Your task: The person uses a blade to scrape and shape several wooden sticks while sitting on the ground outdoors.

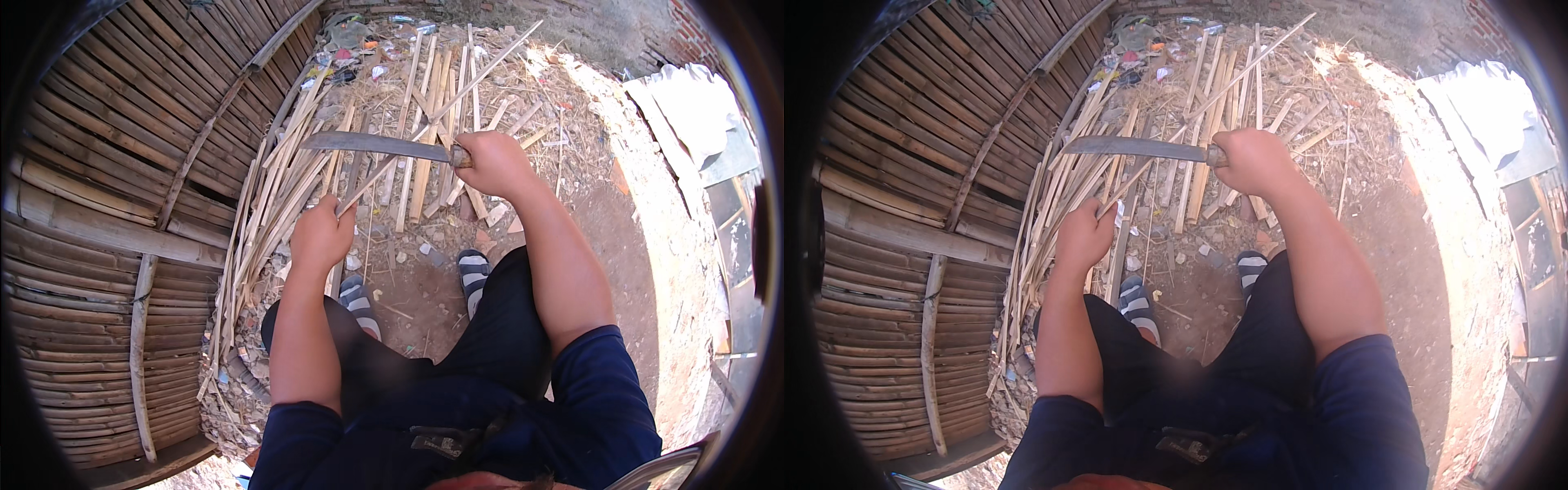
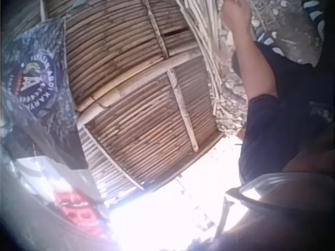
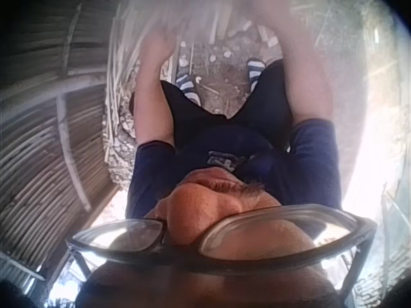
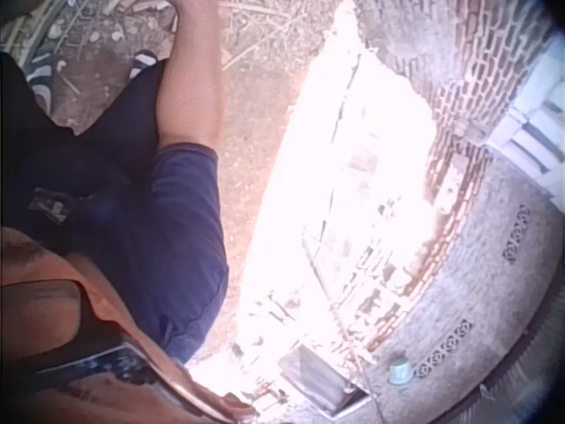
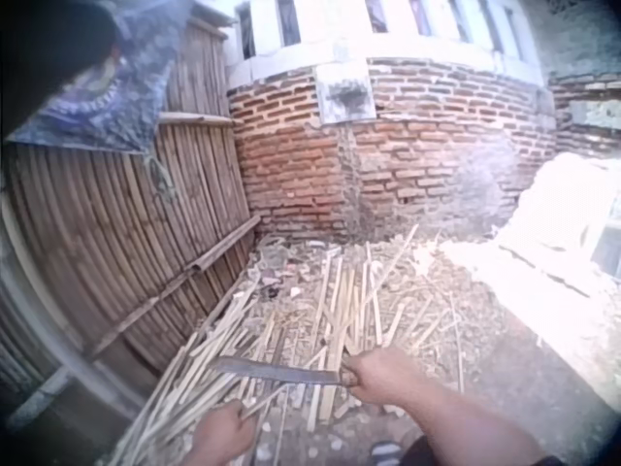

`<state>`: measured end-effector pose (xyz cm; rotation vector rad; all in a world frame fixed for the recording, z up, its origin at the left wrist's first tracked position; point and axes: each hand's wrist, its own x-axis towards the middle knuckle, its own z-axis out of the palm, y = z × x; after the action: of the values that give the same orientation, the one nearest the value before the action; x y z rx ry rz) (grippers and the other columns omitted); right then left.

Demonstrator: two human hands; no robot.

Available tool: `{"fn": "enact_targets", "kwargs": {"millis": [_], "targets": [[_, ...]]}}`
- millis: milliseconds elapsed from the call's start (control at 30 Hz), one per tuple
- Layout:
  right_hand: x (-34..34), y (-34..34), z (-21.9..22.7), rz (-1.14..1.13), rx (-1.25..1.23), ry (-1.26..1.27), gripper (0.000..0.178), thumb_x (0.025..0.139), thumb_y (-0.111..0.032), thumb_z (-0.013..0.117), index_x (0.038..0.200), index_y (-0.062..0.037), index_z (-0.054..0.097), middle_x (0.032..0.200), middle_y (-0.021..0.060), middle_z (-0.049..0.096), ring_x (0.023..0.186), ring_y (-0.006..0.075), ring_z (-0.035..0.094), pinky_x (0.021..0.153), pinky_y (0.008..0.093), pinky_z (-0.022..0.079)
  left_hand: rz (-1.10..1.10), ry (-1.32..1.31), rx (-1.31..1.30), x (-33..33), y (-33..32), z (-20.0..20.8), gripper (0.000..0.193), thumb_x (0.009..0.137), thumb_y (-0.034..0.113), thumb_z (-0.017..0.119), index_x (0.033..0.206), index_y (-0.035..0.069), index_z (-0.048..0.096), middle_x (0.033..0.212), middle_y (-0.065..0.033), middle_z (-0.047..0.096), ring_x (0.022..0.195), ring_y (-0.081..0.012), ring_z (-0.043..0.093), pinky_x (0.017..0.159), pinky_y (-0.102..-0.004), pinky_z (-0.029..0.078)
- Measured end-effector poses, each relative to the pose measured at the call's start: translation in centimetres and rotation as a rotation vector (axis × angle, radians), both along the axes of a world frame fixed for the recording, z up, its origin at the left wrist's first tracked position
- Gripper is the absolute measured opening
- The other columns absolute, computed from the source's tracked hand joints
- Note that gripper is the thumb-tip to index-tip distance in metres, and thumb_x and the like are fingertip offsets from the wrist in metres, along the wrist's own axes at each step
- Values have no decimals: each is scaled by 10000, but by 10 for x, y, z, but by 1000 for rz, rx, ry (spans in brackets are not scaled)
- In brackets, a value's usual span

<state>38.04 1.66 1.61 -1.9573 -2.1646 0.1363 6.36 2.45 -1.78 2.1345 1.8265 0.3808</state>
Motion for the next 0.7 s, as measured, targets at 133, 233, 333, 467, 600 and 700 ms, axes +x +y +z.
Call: {"fn": "enact_targets", "kwargs": {"millis": [133,233,333,467,600,700], "targets": [[-34,-9,-1,173,58,17,211,788,-194,736,952,-70,689,890,169,737,897,396,727,787,509,582,8,1,21,-2,-2,-2,434,1011,440,620,1001,11,684,909,-272,739,926,-496,707,806,-567,545],[-9,4,-4,-64,6,47,222,822,-203,744,1010,-83,733,905,166,753,912,381,744,808,520,598,-18,1,-37,-14,4,5,419,1022,426,604,1024,18,696,926,-267,744,947,-492,708,828,-565,547],[18,7,-11,-184,48,31,193,839,-186,712,1011,-104,743,940,159,758,937,376,744,812,513,603,-53,33,-66,-11,2,-3,412,1030,416,594,1022,19,702,942,-275,740,956,-492,703,838,-569,542],[19,6,-14,-182,17,53,231,819,-189,725,1032,-102,744,950,166,759,964,397,733,845,524,595,-69,-33,-57,-12,2,-9,441,1041,406,602,983,-24,684,871,-304,690,883,-503,674,791,-539,514],[28,8,-29,-110,-22,463,341,825,-258,807,1077,-41,727,964,197,745,882,379,717,813,478,564,-77,-126,-21,-5,0,-7,440,1036,413,614,919,-10,653,836,-285,686,859,-497,670,761,-544,511],[26,13,-38,-110,-89,687,387,832,-283,839,1065,-3,707,941,200,727,799,358,696,777,447,549,-87,-213,-34,-1,0,-9,439,1029,414,625,893,-3,640,822,-285,681,849,-502,660,745,-550,506]]}}
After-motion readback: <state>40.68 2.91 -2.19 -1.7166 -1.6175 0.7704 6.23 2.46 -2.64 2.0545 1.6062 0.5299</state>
